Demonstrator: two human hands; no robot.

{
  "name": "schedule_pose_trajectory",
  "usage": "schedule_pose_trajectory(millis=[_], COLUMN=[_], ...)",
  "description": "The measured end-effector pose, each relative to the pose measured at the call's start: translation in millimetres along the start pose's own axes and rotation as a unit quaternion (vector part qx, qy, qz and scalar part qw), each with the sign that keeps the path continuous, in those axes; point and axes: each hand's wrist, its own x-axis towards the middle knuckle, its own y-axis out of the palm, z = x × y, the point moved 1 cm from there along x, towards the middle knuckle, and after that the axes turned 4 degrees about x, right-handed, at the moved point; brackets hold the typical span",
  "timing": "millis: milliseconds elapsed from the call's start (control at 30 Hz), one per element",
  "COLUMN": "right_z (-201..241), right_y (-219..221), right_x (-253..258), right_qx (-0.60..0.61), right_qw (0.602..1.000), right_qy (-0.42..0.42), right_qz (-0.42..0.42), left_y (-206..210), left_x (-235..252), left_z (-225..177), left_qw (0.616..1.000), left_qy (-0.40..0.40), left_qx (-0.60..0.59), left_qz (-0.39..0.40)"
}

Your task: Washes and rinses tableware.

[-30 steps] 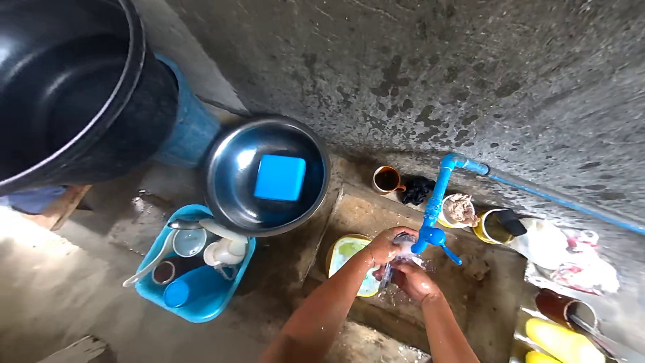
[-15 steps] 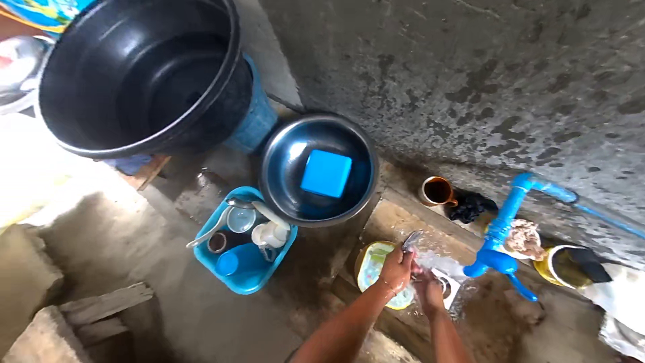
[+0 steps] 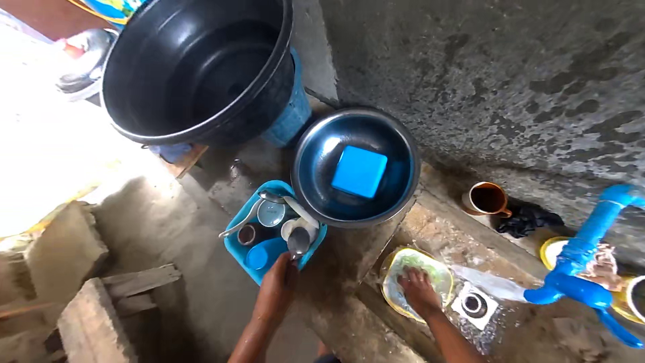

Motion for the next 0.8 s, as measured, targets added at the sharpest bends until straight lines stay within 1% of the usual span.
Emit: schedule_pose_trajectory(millis=[33,67,100,133,167,233,267,300,333,367,433,467,533,600,633,667,700,733,767,800], right_z=[-6,-10,-11,-8,-4,-1,-5,-12,-18,-21,-20,-15,-4,-1,-4,-8,-10,-7,-2,6], right_y=[2,4,2,0,3,7,8,7,5,0,-9,-11,-13,-11,-8,-4,-3,-2,-1,0], right_x=[-2,-4,-2,0,-1,-8,-9,-10,-10,-10,-7,-6,-6,-5,-5,-5,-5,-4,-3,-1], right_qx=[0.006,0.037,0.072,0.088,0.082,0.041,0.018,0.014,0.034,0.067,0.129,0.143,0.124,0.061,0.048,0.058,0.093,0.132,0.153,0.158], right_qw=[0.998,0.988,0.971,0.959,0.964,0.99,0.995,0.995,0.992,0.983,0.961,0.956,0.968,0.987,0.989,0.983,0.967,0.943,0.922,0.913], right_qy=[0.03,0.094,0.165,0.2,0.19,0.09,0.049,0.035,0.051,0.085,0.164,0.18,0.176,0.124,0.117,0.134,0.178,0.235,0.283,0.307], right_qz=[-0.053,-0.119,-0.159,-0.178,-0.167,-0.104,-0.088,-0.092,-0.115,-0.145,-0.184,-0.185,-0.131,-0.08,-0.08,-0.113,-0.156,-0.198,-0.217,-0.215], left_y=[-9,-18,-29,-42,-55,-84,-97,-109,-117,-122,-131,-135,-140,-141,-141,-140,-139,-138,-137,-136], left_x=[-3,-6,-7,-5,0,18,32,47,62,75,97,107,124,139,145,150,154,156,156,154], left_z=[2,2,2,3,6,18,27,36,45,53,59,60,62,62,64,66,67,67,67,64], left_qw=[1.0,0.999,0.997,0.995,0.994,0.993,0.994,0.995,0.995,0.995,0.993,0.99,0.981,0.968,0.959,0.952,0.946,0.942,0.939,0.938], left_qy=[0.006,0.012,0.022,0.028,0.029,0.014,-0.004,-0.032,-0.061,-0.081,-0.088,-0.084,-0.085,-0.084,-0.078,-0.072,-0.071,-0.069,-0.071,-0.076], left_qx=[0.022,0.038,0.05,0.06,0.068,0.066,0.057,0.045,0.026,0.019,0.074,0.113,0.176,0.231,0.263,0.287,0.302,0.313,0.32,0.322], left_qz=[-0.018,-0.035,-0.053,-0.069,-0.083,-0.096,-0.091,-0.08,-0.068,-0.059,-0.041,-0.027,0.016,0.054,0.067,0.079,0.091,0.1,0.104,0.102])
